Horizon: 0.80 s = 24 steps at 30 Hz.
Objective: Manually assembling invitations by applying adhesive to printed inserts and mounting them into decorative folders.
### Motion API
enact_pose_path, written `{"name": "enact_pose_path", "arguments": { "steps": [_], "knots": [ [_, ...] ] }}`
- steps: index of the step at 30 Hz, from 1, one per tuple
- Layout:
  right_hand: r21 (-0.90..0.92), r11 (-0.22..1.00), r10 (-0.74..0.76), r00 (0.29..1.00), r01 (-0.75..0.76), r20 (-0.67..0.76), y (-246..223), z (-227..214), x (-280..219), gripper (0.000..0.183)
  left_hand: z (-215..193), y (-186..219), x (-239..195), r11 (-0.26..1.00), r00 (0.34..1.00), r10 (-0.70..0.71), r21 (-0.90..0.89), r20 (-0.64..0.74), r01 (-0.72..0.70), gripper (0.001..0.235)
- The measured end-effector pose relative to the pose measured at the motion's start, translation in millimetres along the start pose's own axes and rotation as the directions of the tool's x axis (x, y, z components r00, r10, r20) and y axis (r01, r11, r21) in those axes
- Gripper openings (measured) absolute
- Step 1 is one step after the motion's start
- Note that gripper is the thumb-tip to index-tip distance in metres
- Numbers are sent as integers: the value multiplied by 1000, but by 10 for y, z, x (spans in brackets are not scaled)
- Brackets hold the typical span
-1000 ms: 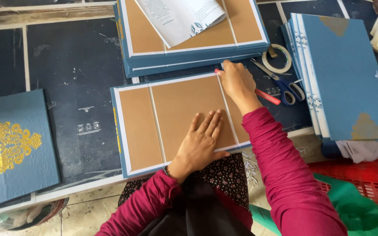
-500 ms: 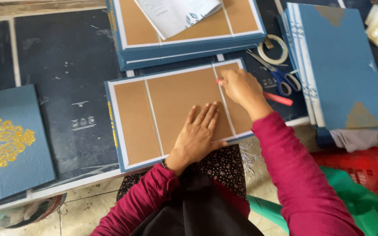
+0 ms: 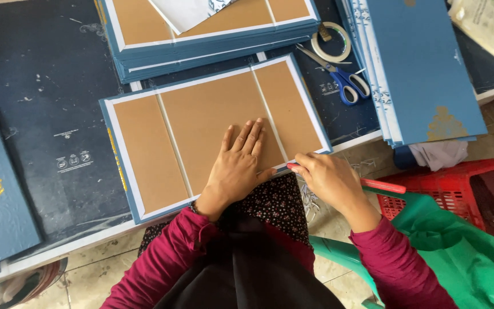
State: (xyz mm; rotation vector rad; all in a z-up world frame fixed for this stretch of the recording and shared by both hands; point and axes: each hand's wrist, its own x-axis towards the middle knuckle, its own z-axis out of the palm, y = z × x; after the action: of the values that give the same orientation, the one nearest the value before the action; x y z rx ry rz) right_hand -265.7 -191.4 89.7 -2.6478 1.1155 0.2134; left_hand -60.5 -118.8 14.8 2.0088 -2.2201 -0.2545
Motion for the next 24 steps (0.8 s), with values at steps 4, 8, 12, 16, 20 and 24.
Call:
{"name": "enact_pose_path", "arguments": {
  "steps": [4, 8, 12, 16, 20, 24],
  "knots": [
    [-87, 996, -25, 999, 21, -39, -32, 94, 3, 20, 4, 8, -21, 1000, 1000, 5, -16, -3, -5, 99],
    [-121, 992, 26, 994, -39, -102, -8, 249, 123, 18, 100, -71, -73, 1000, 999, 1, -7, -39, -1, 101],
    [33, 997, 78, 992, -75, -104, -229, 35, 114, 21, -18, -453, -578, 999, 998, -41, 31, -57, 42, 121],
    [174, 984, 32, 997, -20, -68, -881, 67, 11, 20, -116, -1034, -1256, 981, 981, -187, -69, -58, 183, 134],
    [169, 956, -225, 970, 239, -95, -1448, 552, 151, 18, -105, -1166, -1384, 980, 970, -178, -116, -166, 160, 124],
    [5, 944, -331, 943, 331, -25, -1611, 575, 215, 18, -88, -1185, -1359, 981, 966, -171, -127, -194, 148, 125]
  ]
}}
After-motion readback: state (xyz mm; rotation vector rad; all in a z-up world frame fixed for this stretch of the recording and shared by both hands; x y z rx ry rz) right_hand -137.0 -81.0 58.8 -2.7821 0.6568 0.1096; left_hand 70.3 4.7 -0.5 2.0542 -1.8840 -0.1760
